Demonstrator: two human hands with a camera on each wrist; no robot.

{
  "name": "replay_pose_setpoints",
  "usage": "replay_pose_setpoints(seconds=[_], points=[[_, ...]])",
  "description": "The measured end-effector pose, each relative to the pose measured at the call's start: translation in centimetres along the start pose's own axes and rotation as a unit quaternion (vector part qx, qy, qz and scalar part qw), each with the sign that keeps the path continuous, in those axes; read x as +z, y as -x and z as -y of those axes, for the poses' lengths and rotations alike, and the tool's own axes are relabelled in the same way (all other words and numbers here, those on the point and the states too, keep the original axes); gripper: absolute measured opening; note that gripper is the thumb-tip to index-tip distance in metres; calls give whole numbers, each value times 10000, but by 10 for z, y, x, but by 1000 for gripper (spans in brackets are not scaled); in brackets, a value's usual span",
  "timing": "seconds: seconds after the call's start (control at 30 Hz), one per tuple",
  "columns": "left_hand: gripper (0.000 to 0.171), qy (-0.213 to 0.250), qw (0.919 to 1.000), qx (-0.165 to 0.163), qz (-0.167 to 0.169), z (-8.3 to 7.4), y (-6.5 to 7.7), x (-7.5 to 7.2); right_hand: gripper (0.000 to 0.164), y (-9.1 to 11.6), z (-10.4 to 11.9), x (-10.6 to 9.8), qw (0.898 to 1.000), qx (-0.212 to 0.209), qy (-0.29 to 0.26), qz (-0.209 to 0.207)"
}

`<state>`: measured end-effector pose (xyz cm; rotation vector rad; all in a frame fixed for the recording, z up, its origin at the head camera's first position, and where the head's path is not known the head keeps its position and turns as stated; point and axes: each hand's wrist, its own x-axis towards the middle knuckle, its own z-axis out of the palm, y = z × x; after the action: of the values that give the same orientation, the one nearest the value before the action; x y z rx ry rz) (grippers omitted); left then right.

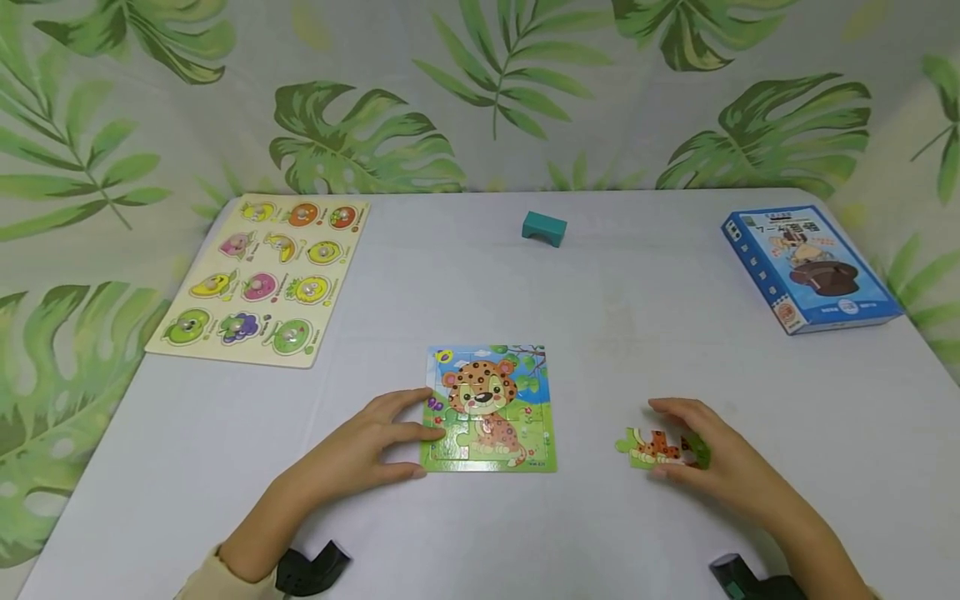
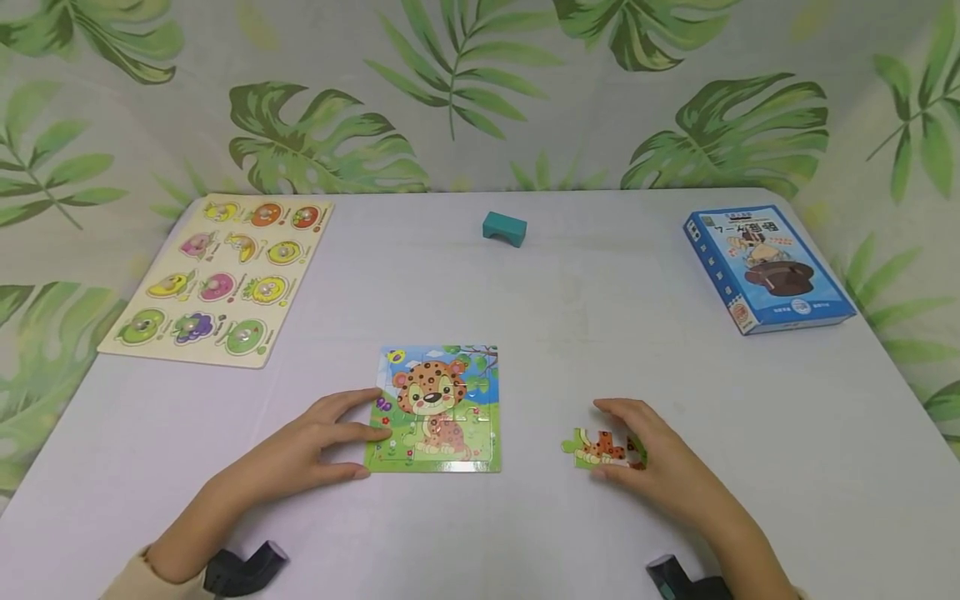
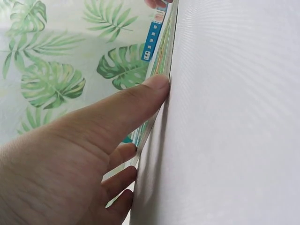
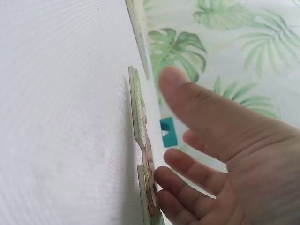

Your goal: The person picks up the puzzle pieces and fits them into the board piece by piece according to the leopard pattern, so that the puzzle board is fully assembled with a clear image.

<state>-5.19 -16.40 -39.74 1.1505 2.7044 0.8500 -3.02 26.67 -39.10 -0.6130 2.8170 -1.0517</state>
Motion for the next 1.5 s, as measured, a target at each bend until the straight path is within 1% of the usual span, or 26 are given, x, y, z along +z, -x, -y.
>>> replay_pose_setpoints(seconds=[0.13, 0.23, 0.37, 0.57, 0.7, 0.83, 1.03, 1.17, 1.23, 1.33, 1.5], points=[[41, 28, 10000, -14, 34, 0, 0, 0, 70, 1, 0, 0, 9996, 119, 148, 213], [41, 19, 10000, 15, 40, -1, 0, 0, 68, 2, -1, -1, 9990, 31, 323, 296], [41, 17, 10000, 0, 83, -1, 0, 0, 63, 4, -2, -2, 9978, -73, 602, 281], [41, 48, 9999, -55, 145, -1, 0, 1, 57, 6, 1, -1, 9958, -236, 866, 169], [41, 62, 9999, -53, 129, -1, 0, 1, 54, 5, 2, 0, 9941, -431, 989, 113], [41, 54, 9998, -101, 147, 0, -1, 1, 52, 2, 3, 2, 9933, -585, 989, 116], [41, 32, 9998, -115, 145, 1, 0, 3, 52, -3, 7, 4, 9925, -858, 869, 59], [41, 40, 9998, -114, 133, 1, 0, 2, 52, -8, 14, 5, 9936, -875, 717, 73], [41, 43, 9998, -141, 136, 0, 0, 2, 53, -14, 22, 4, 9936, -942, 614, 51], [41, 66, 9997, -188, 152, 0, 0, 2, 55, -24, 40, 5, 9926, -1162, 361, -7], [41, 75, 9996, -231, 167, 0, 1, 1, 54, -44, 71, 17, 9824, -1833, -356, -86]])
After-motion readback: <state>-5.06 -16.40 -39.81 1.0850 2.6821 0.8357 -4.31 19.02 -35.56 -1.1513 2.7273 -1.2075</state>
